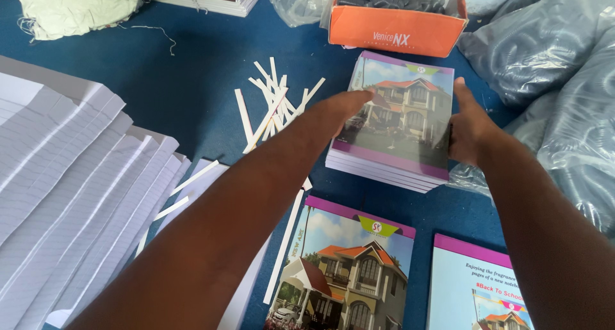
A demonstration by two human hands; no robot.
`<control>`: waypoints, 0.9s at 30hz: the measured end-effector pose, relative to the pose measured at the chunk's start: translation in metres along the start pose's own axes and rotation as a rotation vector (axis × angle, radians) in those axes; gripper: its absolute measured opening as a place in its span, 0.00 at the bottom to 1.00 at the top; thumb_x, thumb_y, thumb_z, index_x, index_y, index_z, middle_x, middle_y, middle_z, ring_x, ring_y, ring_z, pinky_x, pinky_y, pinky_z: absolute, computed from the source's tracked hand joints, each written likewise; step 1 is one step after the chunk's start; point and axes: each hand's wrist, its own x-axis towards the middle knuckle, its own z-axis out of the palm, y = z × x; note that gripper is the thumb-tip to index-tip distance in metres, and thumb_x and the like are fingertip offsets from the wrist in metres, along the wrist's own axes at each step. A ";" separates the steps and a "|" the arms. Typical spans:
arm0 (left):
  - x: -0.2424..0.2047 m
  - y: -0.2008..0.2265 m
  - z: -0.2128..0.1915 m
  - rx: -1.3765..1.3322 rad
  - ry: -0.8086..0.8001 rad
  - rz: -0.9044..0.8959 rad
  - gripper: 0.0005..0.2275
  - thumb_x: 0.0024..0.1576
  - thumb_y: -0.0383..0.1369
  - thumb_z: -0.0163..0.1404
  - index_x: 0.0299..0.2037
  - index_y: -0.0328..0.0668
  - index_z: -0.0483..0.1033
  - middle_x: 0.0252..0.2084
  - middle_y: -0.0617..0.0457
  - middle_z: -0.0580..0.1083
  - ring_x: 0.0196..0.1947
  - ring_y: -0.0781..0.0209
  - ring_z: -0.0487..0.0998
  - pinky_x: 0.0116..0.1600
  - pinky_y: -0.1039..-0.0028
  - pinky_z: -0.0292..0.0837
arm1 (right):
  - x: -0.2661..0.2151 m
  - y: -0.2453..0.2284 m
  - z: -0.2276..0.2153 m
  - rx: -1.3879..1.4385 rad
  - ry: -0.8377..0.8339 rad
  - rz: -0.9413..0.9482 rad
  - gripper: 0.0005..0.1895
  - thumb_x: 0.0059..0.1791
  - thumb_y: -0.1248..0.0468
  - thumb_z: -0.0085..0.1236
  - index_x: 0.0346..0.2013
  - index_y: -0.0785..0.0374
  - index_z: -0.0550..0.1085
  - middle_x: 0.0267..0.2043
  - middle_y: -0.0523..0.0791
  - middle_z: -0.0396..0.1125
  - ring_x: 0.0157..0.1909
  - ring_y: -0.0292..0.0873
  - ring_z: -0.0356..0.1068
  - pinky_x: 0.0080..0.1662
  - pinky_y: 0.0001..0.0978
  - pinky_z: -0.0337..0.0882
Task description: The person assembles notebooks by placing lined paper between front and back covers. They repeatedly pick up covers, insert paper, and stack the completed notebooks on the floor.
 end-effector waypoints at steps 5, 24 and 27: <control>0.002 -0.003 -0.003 -0.011 0.019 -0.029 0.39 0.57 0.59 0.43 0.76 0.51 0.50 0.79 0.38 0.46 0.78 0.37 0.44 0.75 0.46 0.45 | 0.003 -0.003 -0.001 0.025 -0.032 0.039 0.65 0.46 0.20 0.20 0.71 0.78 0.55 0.74 0.59 0.57 0.74 0.54 0.56 0.71 0.46 0.52; 0.017 -0.014 0.000 -0.128 0.007 0.089 0.39 0.58 0.58 0.41 0.76 0.47 0.50 0.78 0.37 0.48 0.78 0.39 0.44 0.76 0.50 0.40 | 0.005 -0.003 0.010 -0.025 0.003 -0.013 0.54 0.46 0.24 0.25 0.73 0.56 0.59 0.73 0.53 0.58 0.72 0.52 0.58 0.69 0.52 0.55; 0.008 -0.012 -0.007 -0.116 -0.029 0.045 0.40 0.58 0.62 0.38 0.77 0.48 0.46 0.79 0.38 0.44 0.79 0.39 0.39 0.76 0.50 0.37 | 0.017 0.004 -0.001 0.028 0.038 0.035 0.62 0.45 0.20 0.26 0.70 0.71 0.60 0.72 0.54 0.60 0.71 0.52 0.59 0.69 0.46 0.55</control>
